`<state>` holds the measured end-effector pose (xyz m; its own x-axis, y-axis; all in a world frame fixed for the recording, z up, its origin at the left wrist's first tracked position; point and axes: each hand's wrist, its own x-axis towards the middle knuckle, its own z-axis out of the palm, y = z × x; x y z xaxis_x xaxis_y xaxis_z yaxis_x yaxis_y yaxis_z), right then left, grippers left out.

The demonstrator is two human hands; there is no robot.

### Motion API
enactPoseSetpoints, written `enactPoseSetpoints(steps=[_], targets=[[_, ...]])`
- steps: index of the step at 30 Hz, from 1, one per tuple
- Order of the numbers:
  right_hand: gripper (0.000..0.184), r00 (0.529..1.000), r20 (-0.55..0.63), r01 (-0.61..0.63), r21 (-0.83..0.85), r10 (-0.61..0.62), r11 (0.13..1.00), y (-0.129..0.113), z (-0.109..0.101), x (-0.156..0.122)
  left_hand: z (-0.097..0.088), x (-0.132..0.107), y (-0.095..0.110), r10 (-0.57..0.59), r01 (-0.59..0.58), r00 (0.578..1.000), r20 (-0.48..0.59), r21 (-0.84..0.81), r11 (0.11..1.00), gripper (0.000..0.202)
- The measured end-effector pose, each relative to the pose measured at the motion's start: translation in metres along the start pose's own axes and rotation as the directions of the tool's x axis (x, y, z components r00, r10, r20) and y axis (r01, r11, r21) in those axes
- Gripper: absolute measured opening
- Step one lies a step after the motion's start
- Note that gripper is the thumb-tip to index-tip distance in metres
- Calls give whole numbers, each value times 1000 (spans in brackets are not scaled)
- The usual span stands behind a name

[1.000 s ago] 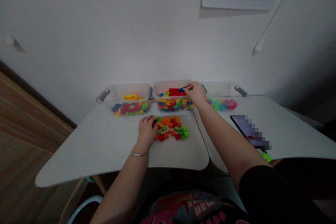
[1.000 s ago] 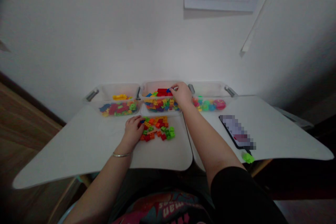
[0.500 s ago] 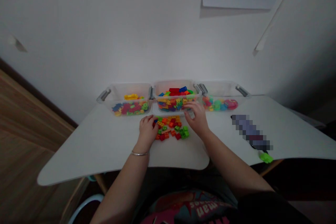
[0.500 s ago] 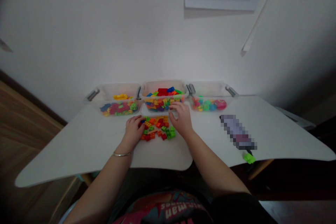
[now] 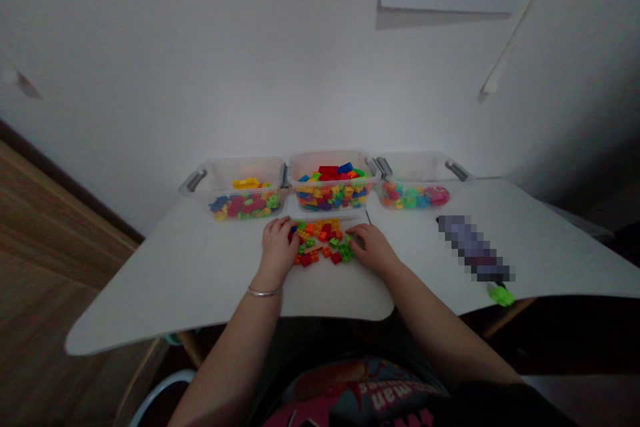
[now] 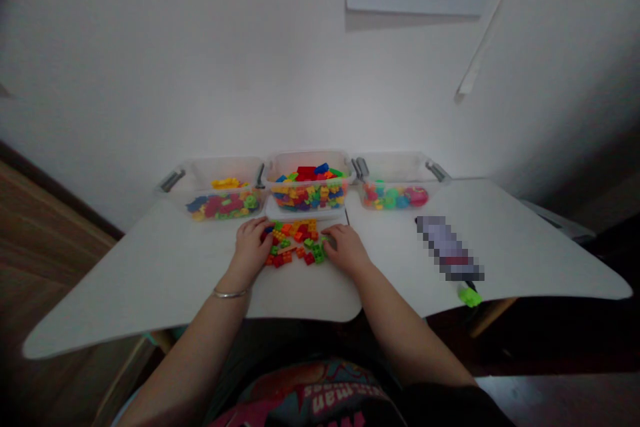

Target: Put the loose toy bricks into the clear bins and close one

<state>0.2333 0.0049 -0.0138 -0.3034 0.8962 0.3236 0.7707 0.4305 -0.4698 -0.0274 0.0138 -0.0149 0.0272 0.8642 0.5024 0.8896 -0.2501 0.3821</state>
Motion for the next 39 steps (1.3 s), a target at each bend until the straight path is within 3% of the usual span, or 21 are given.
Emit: enactPoseSetpoints(steps=[7,16,21,31,39], targets=[[27,996,-18,-89,-131,88,987,-6,-1,4,-2,1,1,22,-21,999,29,-34,999,30],[26,996,-26,-86,-171,83,981,-9,-1,1,-4,1,3,35,-33,999,34,-45,998,30],[24,994,-28,-106,-111,103,988,-9,-1,2,-7,1,9,104,-101,993,53,-55,993,28],[18,993,-37,-117,-88,114,989,-9,0,2,-15,-1,55,235,-222,947,220,-85,971,28],[13,985,-76,-153,39,155,987,-2,5,2,-3,9,86,273,-258,893,359,-90,962,31]])
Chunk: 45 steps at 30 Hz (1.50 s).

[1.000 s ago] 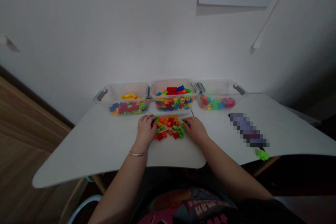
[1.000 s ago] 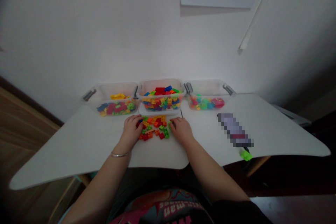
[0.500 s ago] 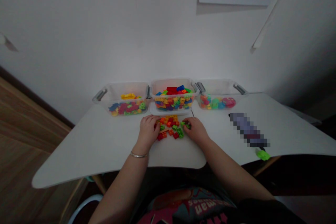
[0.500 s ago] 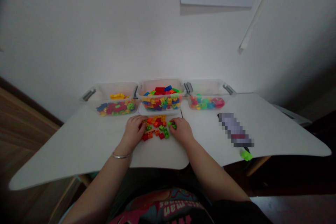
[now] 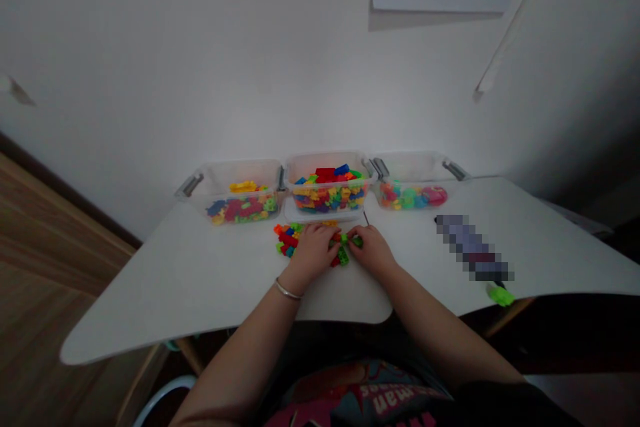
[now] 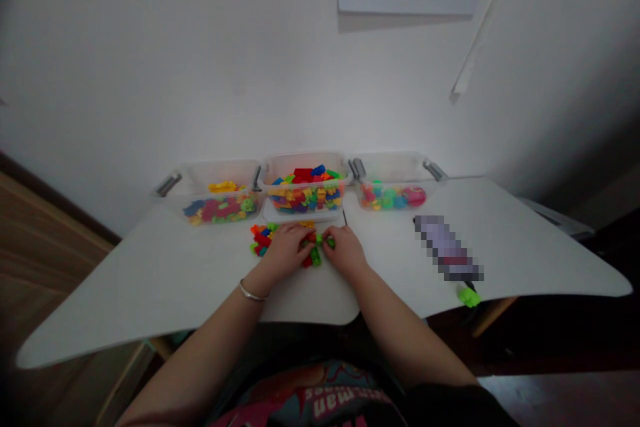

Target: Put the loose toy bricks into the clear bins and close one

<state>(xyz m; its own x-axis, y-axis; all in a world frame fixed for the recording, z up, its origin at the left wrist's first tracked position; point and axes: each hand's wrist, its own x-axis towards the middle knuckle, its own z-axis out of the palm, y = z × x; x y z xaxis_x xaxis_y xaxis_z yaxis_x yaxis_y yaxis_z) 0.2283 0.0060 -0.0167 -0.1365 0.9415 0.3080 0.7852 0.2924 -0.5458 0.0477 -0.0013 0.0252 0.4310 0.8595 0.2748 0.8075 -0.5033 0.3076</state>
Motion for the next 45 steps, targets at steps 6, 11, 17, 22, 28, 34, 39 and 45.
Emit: enactPoseSetpoints(steps=[6,11,17,22,28,34,39,45], targets=[[13,993,-77,96,113,-87,989,4,0,0,6,8,9,-10,10,999,-48,19,1000,21],[16,991,-87,114,106,-105,988,5,-1,0,-1,11,-1,-6,-8,981,-193,-75,997,20],[16,994,-26,104,-15,-104,994,1,-4,-1,-45,27,-27,-68,-22,793,-605,-140,990,24],[18,996,-3,93,-48,-94,994,-2,-6,-3,-79,52,-55,-134,106,745,-653,-84,991,18],[20,996,-1,87,-57,-87,995,-1,-6,-2,-87,73,-57,-241,271,826,-509,-18,963,22],[21,995,-3,102,-88,-103,991,-3,-9,-4,-84,78,-52,-364,411,830,-423,23,911,28],[20,993,-58,93,-140,-102,986,-4,-11,-6,-74,60,-47,-144,183,821,-553,16,983,20],[17,995,-88,24,-133,-36,991,-3,-8,-7,-45,15,-3,-60,112,797,-601,51,992,15]])
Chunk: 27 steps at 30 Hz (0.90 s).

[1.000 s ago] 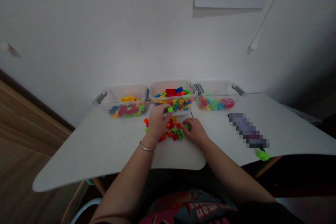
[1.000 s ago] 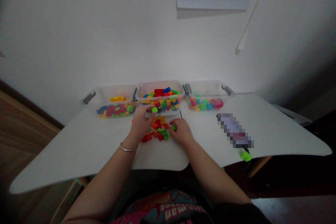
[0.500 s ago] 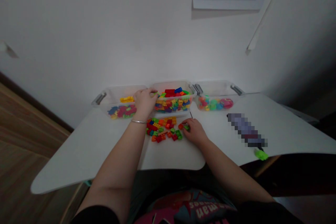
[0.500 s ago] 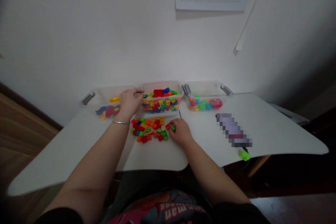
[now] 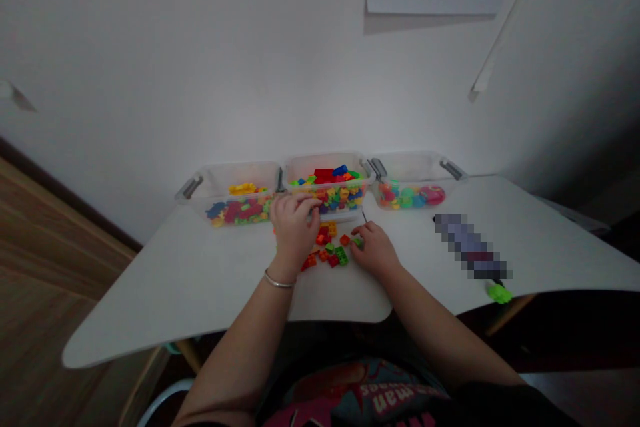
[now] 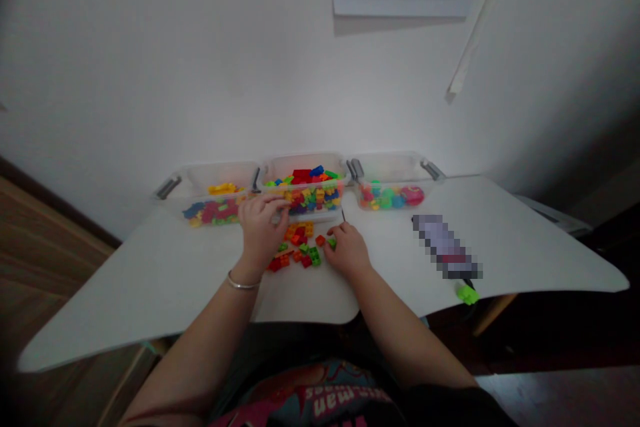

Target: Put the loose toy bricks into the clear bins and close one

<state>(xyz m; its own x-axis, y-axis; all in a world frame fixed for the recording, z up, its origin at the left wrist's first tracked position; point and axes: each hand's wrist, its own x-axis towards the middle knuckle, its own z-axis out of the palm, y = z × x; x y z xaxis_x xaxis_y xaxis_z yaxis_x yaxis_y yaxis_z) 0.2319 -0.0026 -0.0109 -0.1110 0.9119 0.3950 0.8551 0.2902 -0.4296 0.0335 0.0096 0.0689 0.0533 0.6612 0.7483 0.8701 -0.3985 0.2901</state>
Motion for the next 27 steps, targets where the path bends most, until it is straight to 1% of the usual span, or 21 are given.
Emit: enactPoseSetpoints(steps=[2,5,7,9,11,13,17,20,22,23,25,27], targets=[[14,1000,4,-8,20,8,1000,1,2,0,3,-17,10,39,-37,993,115,-20,999,17],[12,1000,-20,13,108,-11,994,4,4,1,13,-34,13,99,-85,946,307,-61,995,18],[13,998,-63,38,190,-26,981,5,6,3,20,-42,10,144,-123,911,387,-79,989,18],[11,995,-95,44,259,-20,965,6,7,3,25,-46,7,183,-156,886,425,-99,983,20],[5,995,-95,42,306,-14,951,6,7,3,27,-48,6,206,-169,874,441,-121,978,24],[5,997,-77,48,345,-23,937,5,6,3,28,-48,7,222,-180,864,452,-134,975,26],[6,998,-33,53,403,-44,914,2,4,2,27,-49,10,247,-211,845,474,-130,969,21],[7,999,-15,48,399,-46,916,2,4,2,26,-49,12,256,-219,841,476,-133,967,19],[5,999,-17,53,373,-51,926,3,4,2,26,-49,11,241,-208,853,463,-122,971,16],[3,998,-22,57,358,-53,932,4,5,3,26,-48,10,217,-190,866,451,-104,976,15],[6,998,-37,58,329,-48,943,5,5,3,27,-47,8,142,-130,900,412,-57,990,14],[8,998,-44,53,303,-41,951,6,5,4,27,-43,3,52,-44,931,361,-31,999,16]])
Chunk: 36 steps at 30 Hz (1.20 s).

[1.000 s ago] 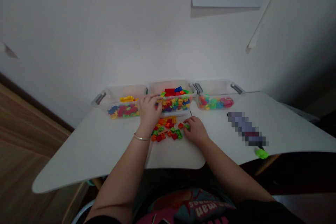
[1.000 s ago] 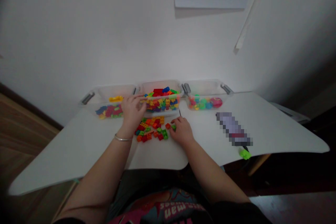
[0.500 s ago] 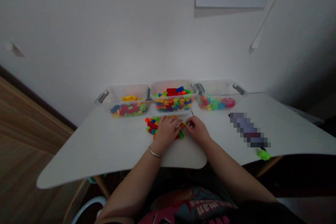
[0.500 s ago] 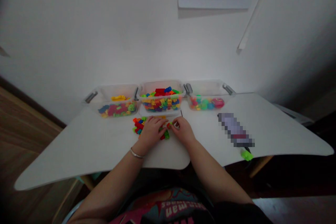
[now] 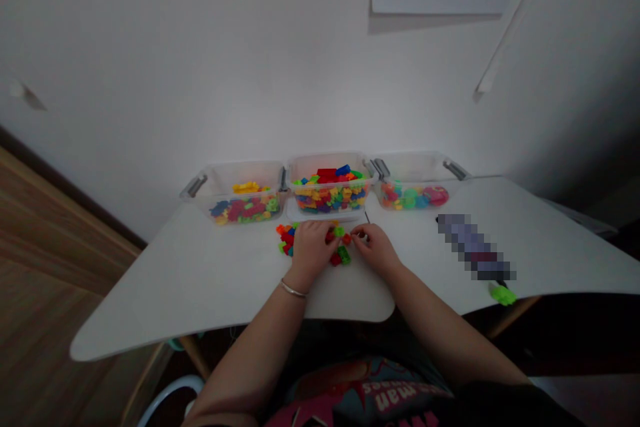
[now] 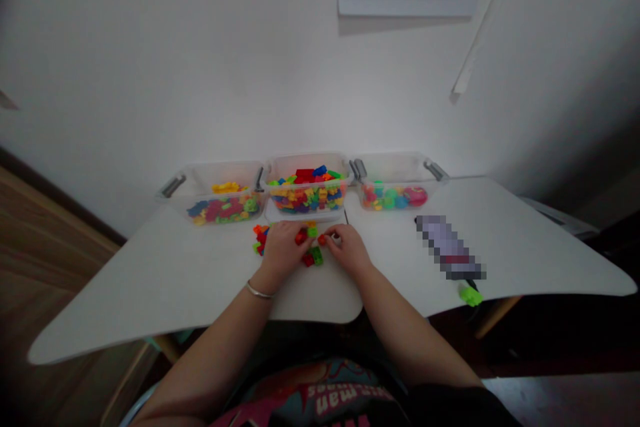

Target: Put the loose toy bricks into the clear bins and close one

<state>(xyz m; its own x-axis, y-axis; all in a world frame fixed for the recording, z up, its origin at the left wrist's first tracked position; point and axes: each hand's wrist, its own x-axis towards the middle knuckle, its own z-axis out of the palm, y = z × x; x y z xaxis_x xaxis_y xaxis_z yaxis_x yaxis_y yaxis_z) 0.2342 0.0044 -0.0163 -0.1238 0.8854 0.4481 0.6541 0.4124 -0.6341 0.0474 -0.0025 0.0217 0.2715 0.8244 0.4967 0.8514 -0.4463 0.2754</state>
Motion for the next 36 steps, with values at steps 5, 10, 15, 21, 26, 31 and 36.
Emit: enactPoseSetpoints(steps=[5,10,15,21,26,31,36], targets=[[8,999,35,21,-46,-19,999,-1,-2,1,-16,23,-18,-171,136,958,-229,-160,978,19],[6,995,75,71,-53,-67,996,-3,-2,1,-43,63,-43,-263,218,833,-487,-150,965,22],[6,993,77,96,-60,-91,994,-1,-1,2,-52,97,-61,-345,320,828,-443,-133,938,22],[7,992,71,108,-56,-104,993,4,0,1,-50,122,-70,-463,455,842,-277,-95,885,29],[7,992,69,111,-50,-108,992,5,0,1,-51,130,-73,-503,507,854,-129,-3,862,32],[7,992,73,104,-30,-101,994,3,-1,2,-51,123,-71,-409,412,886,-218,-32,911,31],[10,994,57,92,-14,-91,996,3,0,2,-55,103,-48,-240,227,884,-401,-80,971,26]])
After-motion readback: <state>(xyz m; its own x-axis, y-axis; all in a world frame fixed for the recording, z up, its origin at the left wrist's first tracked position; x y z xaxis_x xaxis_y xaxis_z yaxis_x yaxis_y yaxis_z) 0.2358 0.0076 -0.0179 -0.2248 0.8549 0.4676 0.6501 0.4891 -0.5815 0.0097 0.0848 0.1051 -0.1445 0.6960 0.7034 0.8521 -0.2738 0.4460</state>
